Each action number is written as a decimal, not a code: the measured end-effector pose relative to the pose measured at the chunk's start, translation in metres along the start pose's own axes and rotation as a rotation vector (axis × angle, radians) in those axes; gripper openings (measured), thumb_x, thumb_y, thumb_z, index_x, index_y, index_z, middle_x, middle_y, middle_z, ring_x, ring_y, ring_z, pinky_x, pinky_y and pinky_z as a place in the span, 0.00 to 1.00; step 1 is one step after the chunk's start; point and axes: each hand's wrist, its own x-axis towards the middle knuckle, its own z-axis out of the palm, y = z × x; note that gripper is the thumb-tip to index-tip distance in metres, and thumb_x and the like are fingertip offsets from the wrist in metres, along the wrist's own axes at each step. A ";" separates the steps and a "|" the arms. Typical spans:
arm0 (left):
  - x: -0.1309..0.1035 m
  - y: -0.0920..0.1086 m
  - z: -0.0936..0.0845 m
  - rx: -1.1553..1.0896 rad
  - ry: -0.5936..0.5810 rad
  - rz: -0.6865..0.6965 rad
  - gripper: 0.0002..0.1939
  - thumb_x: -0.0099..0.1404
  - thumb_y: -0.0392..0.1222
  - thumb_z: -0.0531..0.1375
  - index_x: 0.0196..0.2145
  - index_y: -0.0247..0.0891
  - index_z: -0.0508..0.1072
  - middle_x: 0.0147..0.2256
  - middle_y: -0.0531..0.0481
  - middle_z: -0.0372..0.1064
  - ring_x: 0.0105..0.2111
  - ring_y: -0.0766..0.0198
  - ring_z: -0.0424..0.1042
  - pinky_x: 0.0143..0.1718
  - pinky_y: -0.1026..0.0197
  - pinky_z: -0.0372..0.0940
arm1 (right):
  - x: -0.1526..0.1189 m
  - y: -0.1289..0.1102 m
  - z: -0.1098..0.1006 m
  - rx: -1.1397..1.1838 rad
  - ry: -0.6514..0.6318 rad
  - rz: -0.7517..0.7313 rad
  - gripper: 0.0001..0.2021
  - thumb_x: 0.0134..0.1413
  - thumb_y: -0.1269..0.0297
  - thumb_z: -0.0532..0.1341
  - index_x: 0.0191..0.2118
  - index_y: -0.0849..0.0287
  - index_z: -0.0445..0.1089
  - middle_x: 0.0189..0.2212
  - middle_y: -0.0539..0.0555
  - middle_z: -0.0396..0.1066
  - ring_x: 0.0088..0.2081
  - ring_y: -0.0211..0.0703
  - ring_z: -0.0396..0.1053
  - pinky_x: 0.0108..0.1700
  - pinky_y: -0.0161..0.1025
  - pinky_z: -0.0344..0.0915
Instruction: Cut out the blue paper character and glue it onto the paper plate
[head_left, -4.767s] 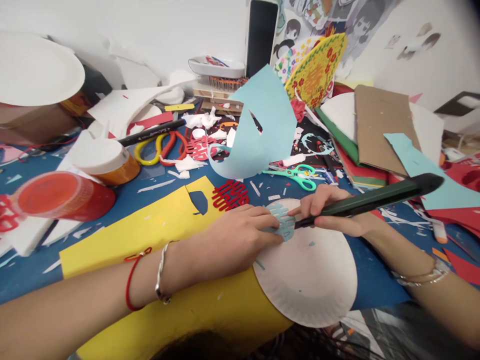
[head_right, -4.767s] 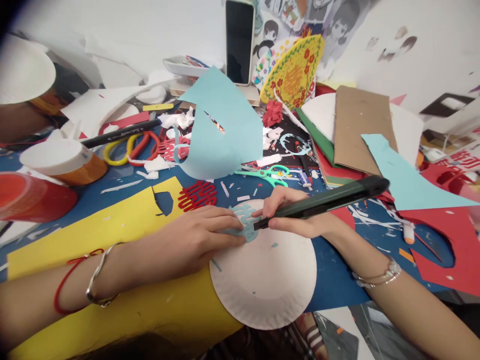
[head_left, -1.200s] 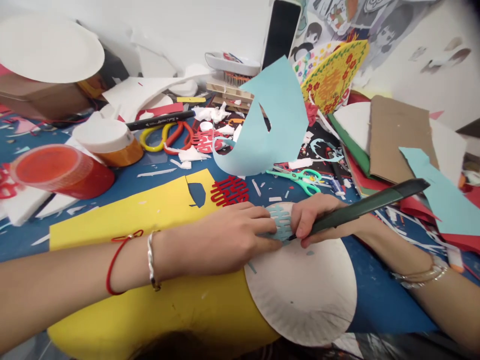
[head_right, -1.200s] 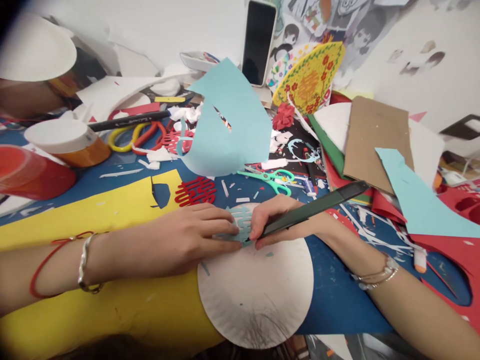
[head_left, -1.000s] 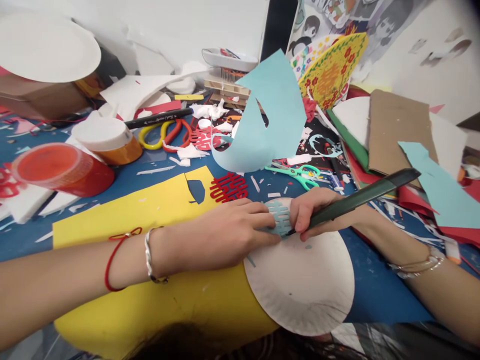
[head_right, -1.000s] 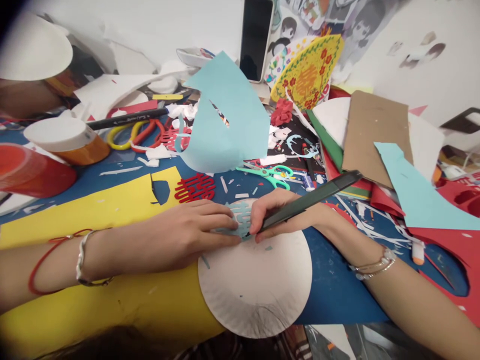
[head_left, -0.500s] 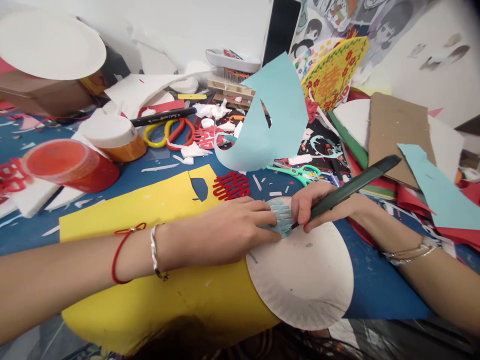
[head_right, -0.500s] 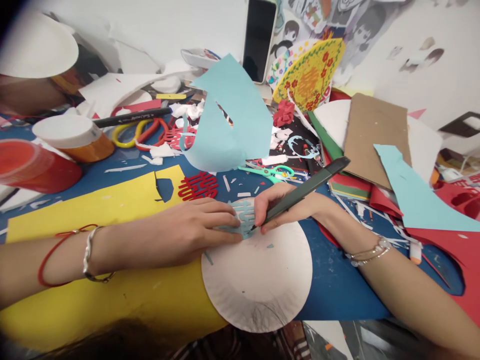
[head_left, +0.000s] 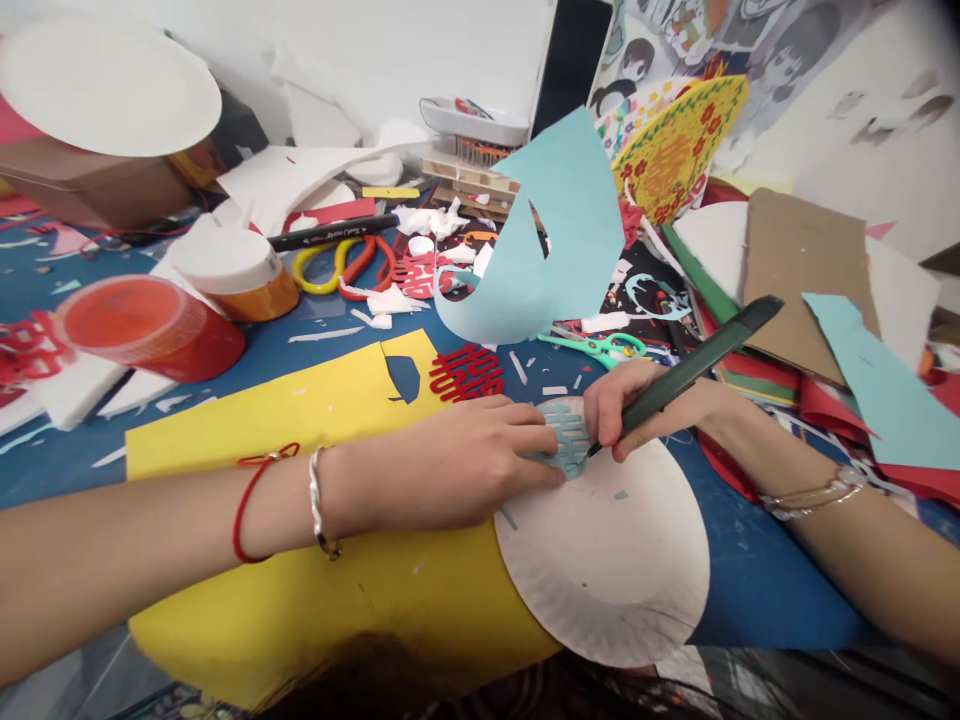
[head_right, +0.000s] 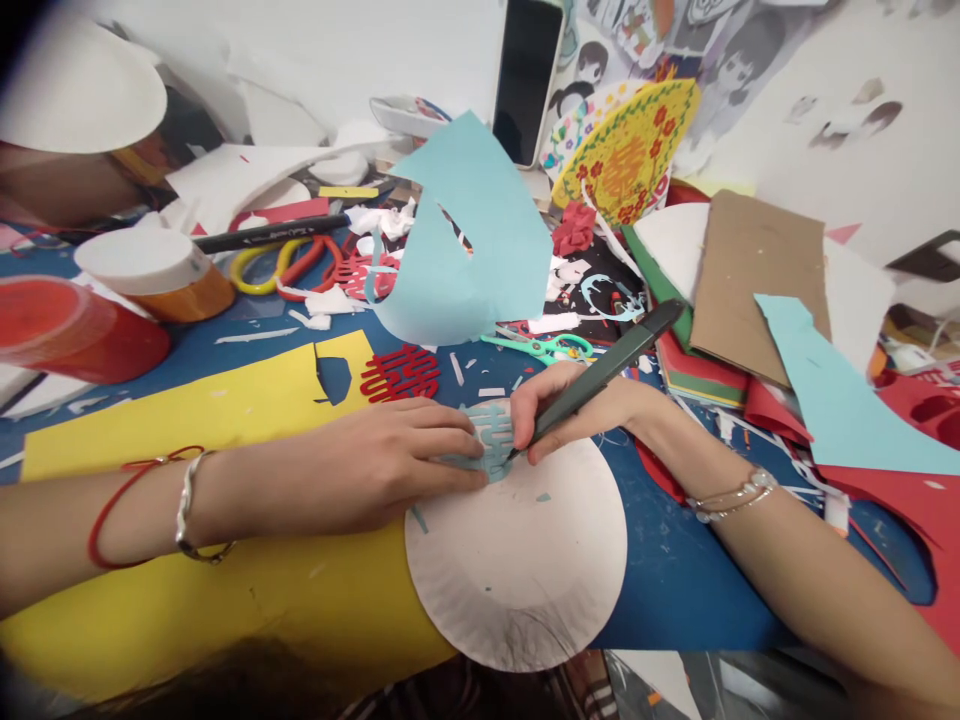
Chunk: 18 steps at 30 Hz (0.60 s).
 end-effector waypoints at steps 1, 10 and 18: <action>0.000 0.000 0.000 0.004 -0.004 0.005 0.14 0.67 0.26 0.51 0.41 0.35 0.74 0.44 0.42 0.71 0.49 0.54 0.67 0.53 0.53 0.64 | -0.001 0.001 0.001 0.012 0.031 -0.009 0.09 0.42 0.64 0.72 0.28 0.60 0.74 0.25 0.50 0.75 0.28 0.38 0.73 0.32 0.36 0.71; -0.003 -0.007 0.010 -0.031 0.144 0.010 0.14 0.69 0.29 0.49 0.43 0.30 0.74 0.43 0.39 0.72 0.44 0.53 0.69 0.47 0.54 0.67 | -0.014 -0.029 0.013 0.152 0.464 -0.145 0.15 0.54 0.53 0.59 0.22 0.54 0.61 0.20 0.48 0.65 0.26 0.41 0.65 0.34 0.43 0.66; -0.004 0.004 0.000 -0.293 0.539 -0.056 0.16 0.61 0.24 0.51 0.39 0.32 0.76 0.39 0.41 0.71 0.41 0.60 0.72 0.44 0.59 0.71 | -0.014 -0.043 0.039 0.418 0.690 0.122 0.11 0.36 0.75 0.60 0.21 0.57 0.55 0.30 0.51 0.71 0.27 0.37 0.64 0.31 0.36 0.62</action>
